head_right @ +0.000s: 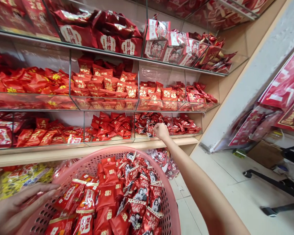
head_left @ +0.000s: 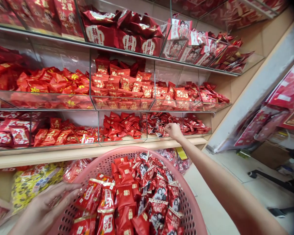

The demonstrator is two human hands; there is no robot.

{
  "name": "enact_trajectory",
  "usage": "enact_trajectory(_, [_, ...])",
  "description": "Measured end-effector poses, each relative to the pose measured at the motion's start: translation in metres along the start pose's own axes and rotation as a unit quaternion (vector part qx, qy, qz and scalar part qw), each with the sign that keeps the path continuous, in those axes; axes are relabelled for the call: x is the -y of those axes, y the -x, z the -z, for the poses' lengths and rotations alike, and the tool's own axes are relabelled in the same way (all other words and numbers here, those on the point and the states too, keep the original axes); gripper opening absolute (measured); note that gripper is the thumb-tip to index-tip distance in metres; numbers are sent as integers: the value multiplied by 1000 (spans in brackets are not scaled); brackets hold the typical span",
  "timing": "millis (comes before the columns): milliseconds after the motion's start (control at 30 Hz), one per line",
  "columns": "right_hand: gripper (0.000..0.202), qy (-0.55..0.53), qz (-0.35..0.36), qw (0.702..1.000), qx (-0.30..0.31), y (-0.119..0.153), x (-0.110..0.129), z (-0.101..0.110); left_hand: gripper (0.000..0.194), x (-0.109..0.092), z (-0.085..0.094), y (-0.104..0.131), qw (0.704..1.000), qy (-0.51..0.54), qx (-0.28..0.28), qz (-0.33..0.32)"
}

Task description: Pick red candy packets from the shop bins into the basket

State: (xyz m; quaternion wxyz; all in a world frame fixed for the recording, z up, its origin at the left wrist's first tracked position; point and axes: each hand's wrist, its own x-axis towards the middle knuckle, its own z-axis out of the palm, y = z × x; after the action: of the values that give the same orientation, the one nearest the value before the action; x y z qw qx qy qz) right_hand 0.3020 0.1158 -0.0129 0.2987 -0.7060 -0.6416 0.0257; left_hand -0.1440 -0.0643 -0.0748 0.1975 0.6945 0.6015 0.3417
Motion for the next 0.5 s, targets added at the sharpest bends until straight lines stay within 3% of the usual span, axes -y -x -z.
enact_trajectory(133, [17, -2, 40, 999, -15, 22, 6, 37, 16, -6, 4, 2, 1000, -21, 11, -11])
enact_trajectory(267, [23, -46, 99, 994, -1, 57, 7, 75, 20, 1, 2, 2, 998, -45, -1, -34])
enact_trajectory(367, [28, -117, 107, 985, 64, 91, 10, 98, 21, 9, 1, 2, 997, -54, -7, -47])
enact_trajectory(500, [31, -190, 84, 957, 204, 135, 19, 120, 20, 8, 2, 3, 995, -72, -19, -73])
